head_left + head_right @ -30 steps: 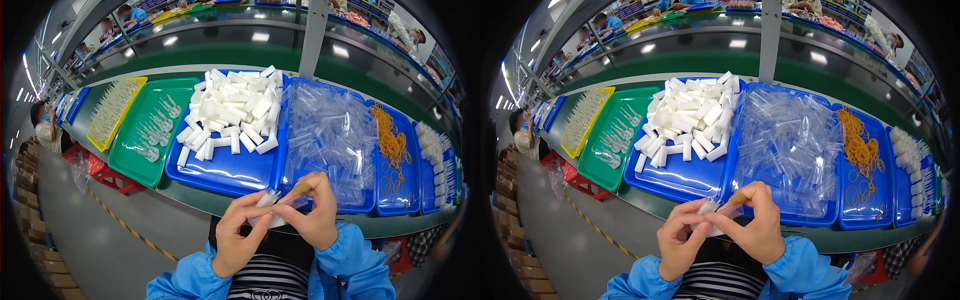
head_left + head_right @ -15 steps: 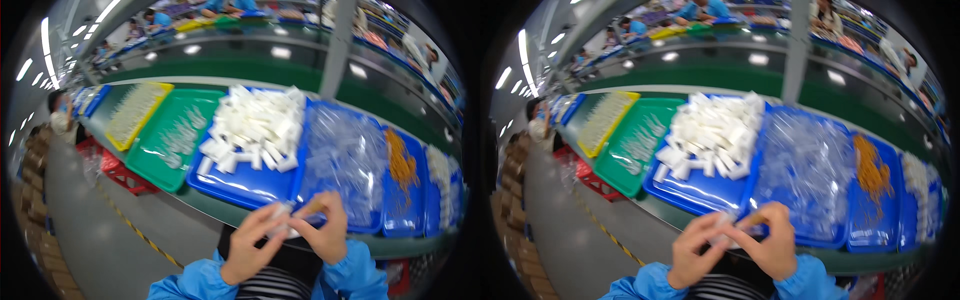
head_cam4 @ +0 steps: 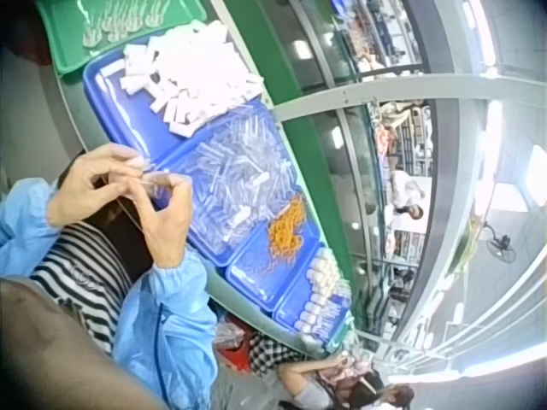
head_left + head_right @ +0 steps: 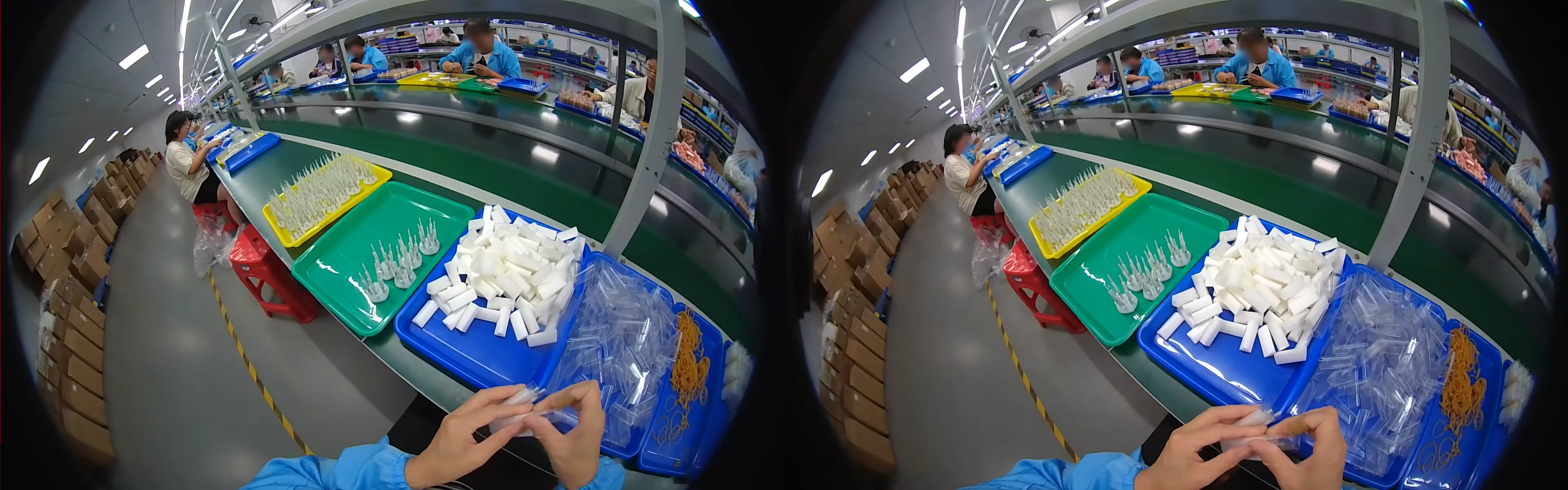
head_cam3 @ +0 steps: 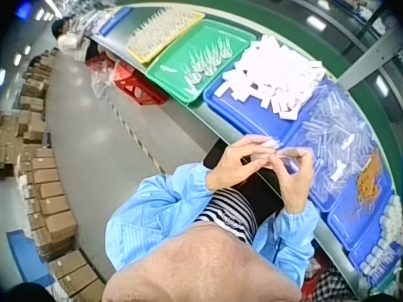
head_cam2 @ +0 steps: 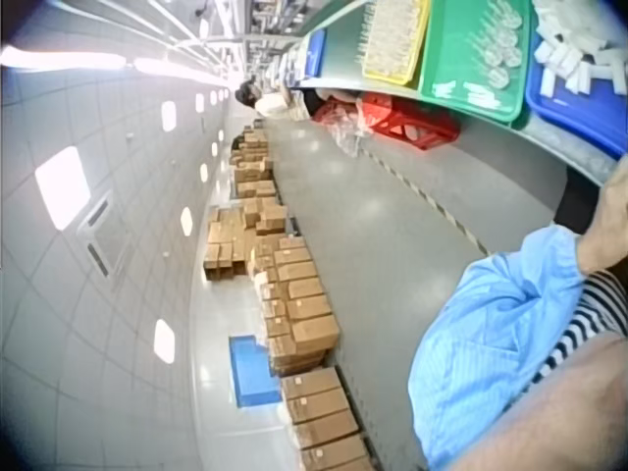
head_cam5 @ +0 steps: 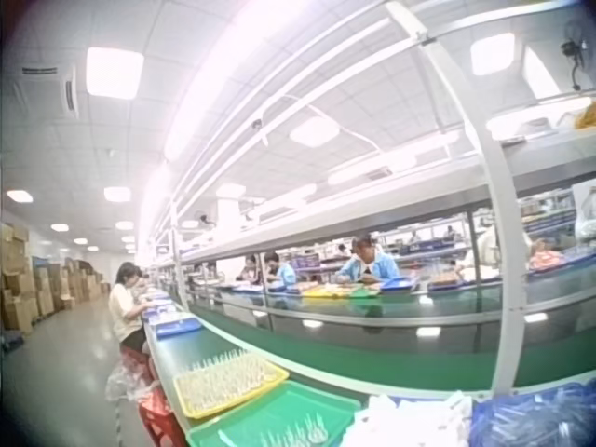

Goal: The person assembles small white plastic components by inserting cylindrical pieces into a central hub. They secure the assembled unit with a rubber band and place it into a clear plastic bag. The process is repeated continuously with components from trays on the assembly line.

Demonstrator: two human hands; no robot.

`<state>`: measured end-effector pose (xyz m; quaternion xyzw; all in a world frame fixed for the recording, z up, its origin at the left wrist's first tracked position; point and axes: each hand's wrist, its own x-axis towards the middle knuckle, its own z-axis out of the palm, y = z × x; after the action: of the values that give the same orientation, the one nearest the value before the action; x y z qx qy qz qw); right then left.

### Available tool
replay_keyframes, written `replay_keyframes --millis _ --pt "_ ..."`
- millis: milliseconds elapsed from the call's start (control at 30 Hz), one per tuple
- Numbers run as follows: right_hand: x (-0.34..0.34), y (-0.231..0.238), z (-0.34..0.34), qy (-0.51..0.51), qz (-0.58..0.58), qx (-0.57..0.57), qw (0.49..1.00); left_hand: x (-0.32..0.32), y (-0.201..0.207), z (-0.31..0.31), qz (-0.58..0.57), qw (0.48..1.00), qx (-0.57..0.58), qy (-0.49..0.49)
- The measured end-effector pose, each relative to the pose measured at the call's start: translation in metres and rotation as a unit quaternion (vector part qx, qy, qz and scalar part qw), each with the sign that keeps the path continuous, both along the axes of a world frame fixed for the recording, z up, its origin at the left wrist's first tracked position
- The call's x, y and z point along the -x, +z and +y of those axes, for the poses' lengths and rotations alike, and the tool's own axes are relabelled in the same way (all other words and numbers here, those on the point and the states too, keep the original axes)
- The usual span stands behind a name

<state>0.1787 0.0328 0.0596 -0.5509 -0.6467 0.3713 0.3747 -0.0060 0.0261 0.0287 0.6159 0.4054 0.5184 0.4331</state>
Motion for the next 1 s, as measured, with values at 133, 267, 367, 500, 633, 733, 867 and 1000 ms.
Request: replay_keyframes --millis 133,267,367,500,633,733,867,1000 --pt "0.014 0.023 -0.005 0.008 -0.182 -0.305 0.935 -0.003 0.001 0.008 -0.013 0.999 -0.021 0.026" --pt "0.026 0.01 -0.009 -0.026 -0.291 -0.316 0.903 -0.012 -0.003 0.0 0.032 0.999 -0.041 0.013" --pt "0.031 0.008 -0.002 -0.048 -0.343 -0.355 0.868 -0.01 -0.014 -0.01 0.164 0.983 -0.086 0.001" --pt "0.013 0.002 0.007 -0.009 -0.305 -0.361 0.881 -0.018 -0.002 -0.007 0.055 0.996 -0.06 -0.027" --pt "0.004 0.005 0.01 0.009 -0.218 -0.346 0.913 -0.008 -0.003 -0.006 -0.127 0.981 0.087 -0.117" --pt "-0.008 0.004 0.008 0.026 -0.109 -0.301 0.947 -0.002 0.0 0.003 -0.202 0.96 0.165 -0.102" --pt "-0.013 0.002 0.004 0.104 -0.054 -0.241 0.963 0.002 0.009 0.011 -0.276 0.865 0.361 -0.213" --pt "-0.011 0.003 -0.003 0.09 -0.109 -0.239 0.961 0.002 0.007 0.009 -0.21 0.917 0.285 -0.182"
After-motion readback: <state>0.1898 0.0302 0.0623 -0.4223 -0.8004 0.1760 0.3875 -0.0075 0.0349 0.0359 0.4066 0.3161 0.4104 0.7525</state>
